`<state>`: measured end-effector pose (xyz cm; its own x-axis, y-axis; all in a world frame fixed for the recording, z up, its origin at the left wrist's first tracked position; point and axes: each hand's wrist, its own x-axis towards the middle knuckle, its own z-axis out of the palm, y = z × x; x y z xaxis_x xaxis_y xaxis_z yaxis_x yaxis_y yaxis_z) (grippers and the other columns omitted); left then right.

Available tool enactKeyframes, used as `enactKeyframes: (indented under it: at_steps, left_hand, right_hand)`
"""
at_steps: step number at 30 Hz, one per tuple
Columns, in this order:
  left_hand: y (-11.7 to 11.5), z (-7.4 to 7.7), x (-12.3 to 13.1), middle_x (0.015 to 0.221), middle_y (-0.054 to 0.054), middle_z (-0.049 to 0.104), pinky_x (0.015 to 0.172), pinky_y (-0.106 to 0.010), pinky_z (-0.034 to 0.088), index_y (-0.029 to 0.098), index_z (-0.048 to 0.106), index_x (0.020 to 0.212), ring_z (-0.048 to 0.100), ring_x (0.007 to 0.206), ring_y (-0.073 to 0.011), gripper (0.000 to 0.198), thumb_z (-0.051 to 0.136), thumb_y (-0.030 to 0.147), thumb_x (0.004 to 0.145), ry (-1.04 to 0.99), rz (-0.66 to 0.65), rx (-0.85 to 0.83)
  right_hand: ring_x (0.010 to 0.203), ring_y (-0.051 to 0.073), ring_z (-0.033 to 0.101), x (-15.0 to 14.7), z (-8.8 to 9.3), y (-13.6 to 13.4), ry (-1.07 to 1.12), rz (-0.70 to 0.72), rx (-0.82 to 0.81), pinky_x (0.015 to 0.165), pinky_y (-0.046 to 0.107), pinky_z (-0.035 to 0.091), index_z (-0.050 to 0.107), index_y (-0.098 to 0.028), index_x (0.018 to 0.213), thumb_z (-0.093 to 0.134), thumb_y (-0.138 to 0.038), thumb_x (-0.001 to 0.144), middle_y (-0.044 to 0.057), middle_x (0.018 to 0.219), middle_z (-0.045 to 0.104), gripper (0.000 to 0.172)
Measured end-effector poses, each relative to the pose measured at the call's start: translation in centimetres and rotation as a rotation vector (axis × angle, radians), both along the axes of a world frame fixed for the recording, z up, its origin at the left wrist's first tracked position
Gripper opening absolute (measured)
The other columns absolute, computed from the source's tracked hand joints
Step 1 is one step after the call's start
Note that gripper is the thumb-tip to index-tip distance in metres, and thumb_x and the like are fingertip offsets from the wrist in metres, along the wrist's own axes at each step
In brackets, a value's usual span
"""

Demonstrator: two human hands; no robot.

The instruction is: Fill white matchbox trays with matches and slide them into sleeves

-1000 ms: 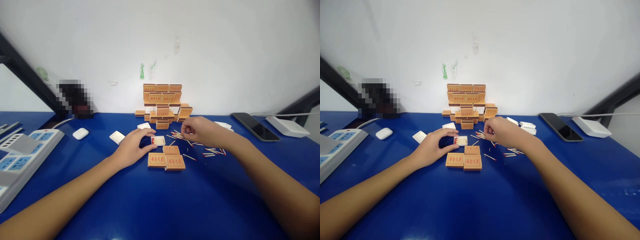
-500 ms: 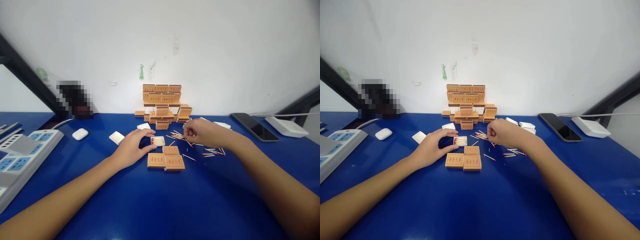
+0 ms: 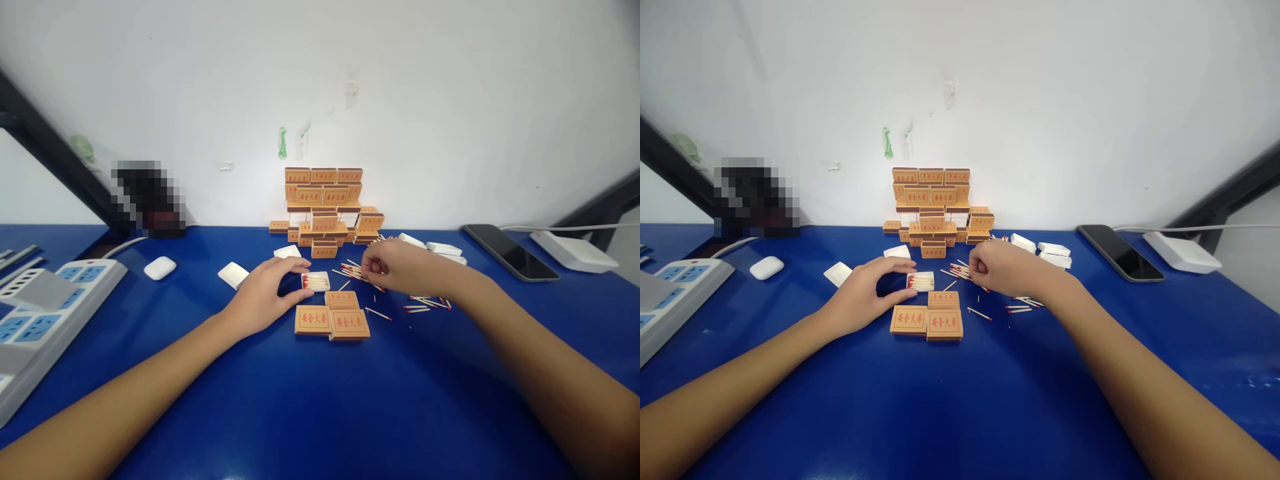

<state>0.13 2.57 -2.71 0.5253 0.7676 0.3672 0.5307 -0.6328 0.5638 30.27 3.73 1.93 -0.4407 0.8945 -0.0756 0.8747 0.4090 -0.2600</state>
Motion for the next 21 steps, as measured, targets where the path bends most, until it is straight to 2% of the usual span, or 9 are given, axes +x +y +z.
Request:
enactKeyframes:
  at_steps: [8, 16, 21]
  left_hand:
    - [-0.02, -0.01, 0.00, 0.126, -0.005, 0.076, 0.106, -0.047, 0.055, 0.027, 0.063, 0.128, 0.072, 0.118, -0.0256, 0.040, 0.079, 0.035, 0.092, 0.004, 0.006, -0.003]
    - [-0.03, 0.11, 0.04, 0.126, -0.005, 0.076, 0.105, -0.047, 0.055, 0.027, 0.063, 0.128, 0.072, 0.117, -0.0256, 0.040, 0.078, 0.035, 0.093, 0.005, 0.006, -0.002]
    - [-0.03, 0.08, 0.05, 0.126, -0.004, 0.076, 0.107, -0.046, 0.054, 0.027, 0.063, 0.128, 0.072, 0.118, -0.0245, 0.040, 0.078, 0.035, 0.093, 0.003, 0.007, -0.007]
  right_hand:
    - [0.059, 0.016, 0.056, -0.25, -0.02, -0.11, -0.001, 0.003, -0.009, 0.056, 0.033, 0.037, 0.067, -0.024, 0.073, 0.068, -0.027, 0.082, 0.000, 0.067, 0.067, 0.010]
    - [0.061, 0.016, 0.057, -0.26, -0.55, 0.01, 0.003, 0.023, -0.017, 0.059, 0.032, 0.039, 0.067, -0.023, 0.077, 0.066, -0.022, 0.080, 0.001, 0.069, 0.067, 0.003]
    - [0.063, 0.016, 0.055, -0.22, -0.27, 0.09, -0.004, -0.027, -0.049, 0.060, 0.033, 0.039, 0.064, -0.023, 0.075, 0.067, -0.022, 0.080, -0.001, 0.069, 0.066, 0.006]
